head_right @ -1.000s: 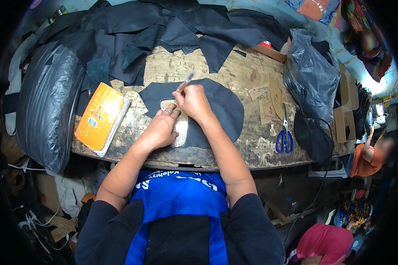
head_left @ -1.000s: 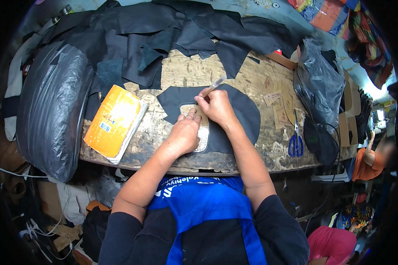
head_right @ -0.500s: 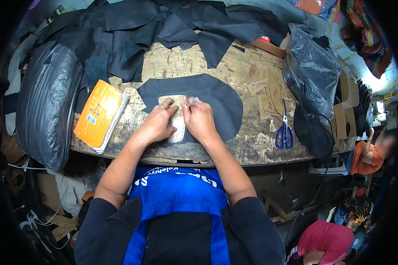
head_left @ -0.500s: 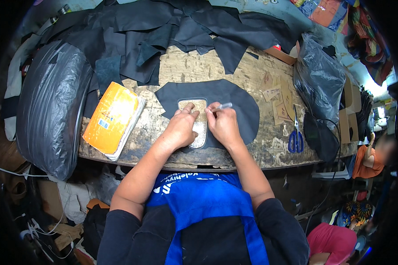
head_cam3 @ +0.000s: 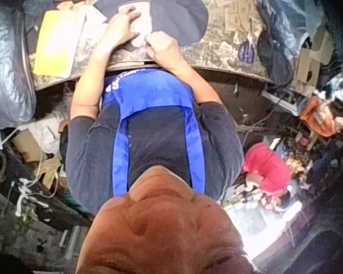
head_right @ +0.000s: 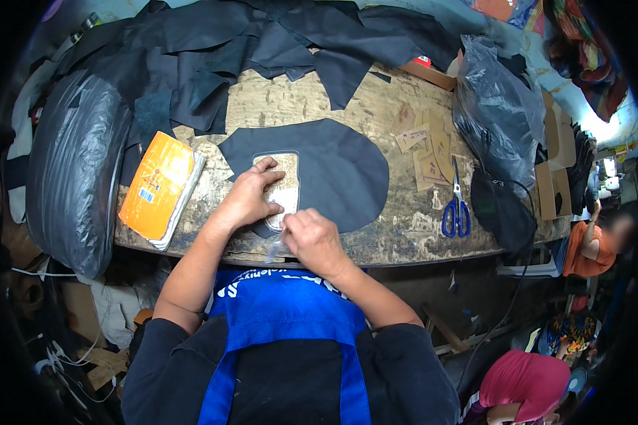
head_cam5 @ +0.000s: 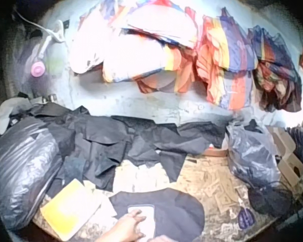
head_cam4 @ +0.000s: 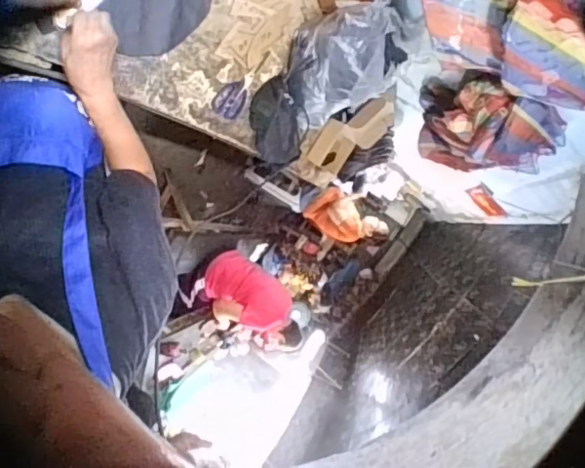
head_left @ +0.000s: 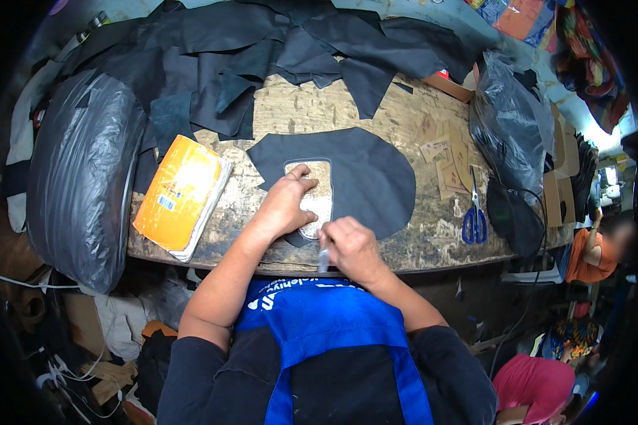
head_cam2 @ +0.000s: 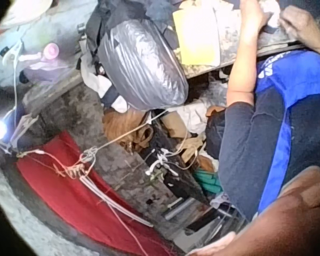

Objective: The person places cardboard templates on black fabric and traces their outlines with a pen. They consult a notebook containing additional patterns, then continue tracing multiple shapes onto the fabric.

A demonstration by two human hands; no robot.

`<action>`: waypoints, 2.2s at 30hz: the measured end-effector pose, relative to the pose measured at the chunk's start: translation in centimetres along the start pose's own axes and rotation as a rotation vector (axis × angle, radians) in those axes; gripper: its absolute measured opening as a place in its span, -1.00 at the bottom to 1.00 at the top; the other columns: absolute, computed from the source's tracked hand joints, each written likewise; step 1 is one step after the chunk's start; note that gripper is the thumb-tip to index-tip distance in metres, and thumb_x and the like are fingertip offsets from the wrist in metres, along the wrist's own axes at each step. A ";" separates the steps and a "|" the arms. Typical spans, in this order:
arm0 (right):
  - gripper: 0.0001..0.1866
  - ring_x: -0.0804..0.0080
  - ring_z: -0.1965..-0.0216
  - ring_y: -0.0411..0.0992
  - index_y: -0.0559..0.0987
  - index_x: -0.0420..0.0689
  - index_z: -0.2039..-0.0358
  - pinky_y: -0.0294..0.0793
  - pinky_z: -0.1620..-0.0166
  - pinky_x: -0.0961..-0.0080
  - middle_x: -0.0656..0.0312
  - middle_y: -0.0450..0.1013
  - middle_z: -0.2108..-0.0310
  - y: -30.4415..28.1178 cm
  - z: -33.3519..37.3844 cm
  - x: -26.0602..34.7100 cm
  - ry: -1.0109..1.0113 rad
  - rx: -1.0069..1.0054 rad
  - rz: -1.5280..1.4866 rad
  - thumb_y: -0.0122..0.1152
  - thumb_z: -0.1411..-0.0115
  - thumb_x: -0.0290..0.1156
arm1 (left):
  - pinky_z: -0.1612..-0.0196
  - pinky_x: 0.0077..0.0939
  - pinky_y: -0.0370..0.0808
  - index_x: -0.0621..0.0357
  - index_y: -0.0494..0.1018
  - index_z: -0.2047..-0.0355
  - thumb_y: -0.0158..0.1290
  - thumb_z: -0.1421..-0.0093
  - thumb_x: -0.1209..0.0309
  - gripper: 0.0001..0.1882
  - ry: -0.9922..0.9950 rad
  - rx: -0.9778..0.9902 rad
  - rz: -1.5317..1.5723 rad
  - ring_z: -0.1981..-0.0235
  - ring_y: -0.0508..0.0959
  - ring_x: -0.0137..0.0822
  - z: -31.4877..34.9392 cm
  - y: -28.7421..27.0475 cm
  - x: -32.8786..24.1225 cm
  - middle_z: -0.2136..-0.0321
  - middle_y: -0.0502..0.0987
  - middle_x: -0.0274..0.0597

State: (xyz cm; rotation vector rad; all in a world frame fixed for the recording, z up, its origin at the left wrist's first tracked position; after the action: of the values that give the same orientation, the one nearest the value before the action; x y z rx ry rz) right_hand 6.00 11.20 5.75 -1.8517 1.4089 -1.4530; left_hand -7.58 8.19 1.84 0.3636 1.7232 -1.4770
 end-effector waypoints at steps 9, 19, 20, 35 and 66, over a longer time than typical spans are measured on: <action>-0.89 0.14 0.47 0.50 0.52 -0.25 0.45 0.48 0.38 0.37 0.05 0.49 0.52 1.7 -0.3 0.0 0.090 -0.075 -0.388 0.28 -0.01 -0.56 | 0.06 -0.43 0.50 0.32 0.47 0.07 0.37 0.37 0.57 -0.29 0.016 -0.010 0.092 0.07 0.52 -0.10 -0.2 0.0 0.6 -0.09 0.33 0.07; -0.90 0.18 0.41 0.50 0.57 -0.21 0.43 0.49 0.32 0.38 0.12 0.53 0.50 1.8 -1.0 -0.6 0.086 0.005 -0.460 0.29 -0.02 -0.49 | 0.13 -0.45 0.51 0.29 0.47 0.06 0.34 0.33 0.57 -0.32 0.020 -0.003 0.098 0.25 0.53 -0.21 -0.3 0.0 0.8 -0.08 0.35 0.06; -0.89 0.19 0.41 0.51 0.58 -0.20 0.44 0.49 0.32 0.38 0.12 0.53 0.50 1.4 -0.9 -0.8 0.088 0.025 -0.448 0.30 -0.02 -0.47 | 0.12 -0.45 0.51 0.29 0.47 0.06 0.34 0.32 0.57 -0.32 0.016 0.002 0.097 0.23 0.54 -0.20 -0.2 0.0 0.8 -0.09 0.34 0.06; -0.86 0.28 0.59 0.48 0.57 -0.28 0.39 0.44 0.45 0.48 0.01 0.50 0.56 -1.0 -7.1 -8.6 0.287 -0.074 -0.314 0.20 -0.09 -0.46 | -0.08 -0.37 0.43 0.31 0.44 0.02 0.37 0.30 0.50 -0.28 0.032 0.039 -0.073 -0.09 0.40 -0.01 -0.2 -0.1 -0.5 -0.15 0.26 0.16; -0.53 0.12 -0.08 0.38 0.53 -0.15 0.11 0.27 -0.15 0.16 0.07 0.50 0.08 -3.4 -0.1 -10.1 0.164 -0.085 -0.083 0.41 0.04 -0.28 | 0.22 -0.22 0.26 0.09 0.52 0.30 0.29 0.10 0.14 -0.60 -0.367 -0.505 -0.272 0.41 0.48 -0.20 5.0 -3.8 1.8 0.52 0.50 -0.24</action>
State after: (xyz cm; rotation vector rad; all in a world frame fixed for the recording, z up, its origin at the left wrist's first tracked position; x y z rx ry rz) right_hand 7.91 21.46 3.53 -1.9002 1.5074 -1.6416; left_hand -9.34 2.05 3.22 -0.3977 1.8062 -1.1387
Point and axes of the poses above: each hand's wrist, its own z-axis away from the middle knuckle, its own y-axis out of the palm, x = y × z, the point moved 7 cm from there along -z, towards the middle knuckle
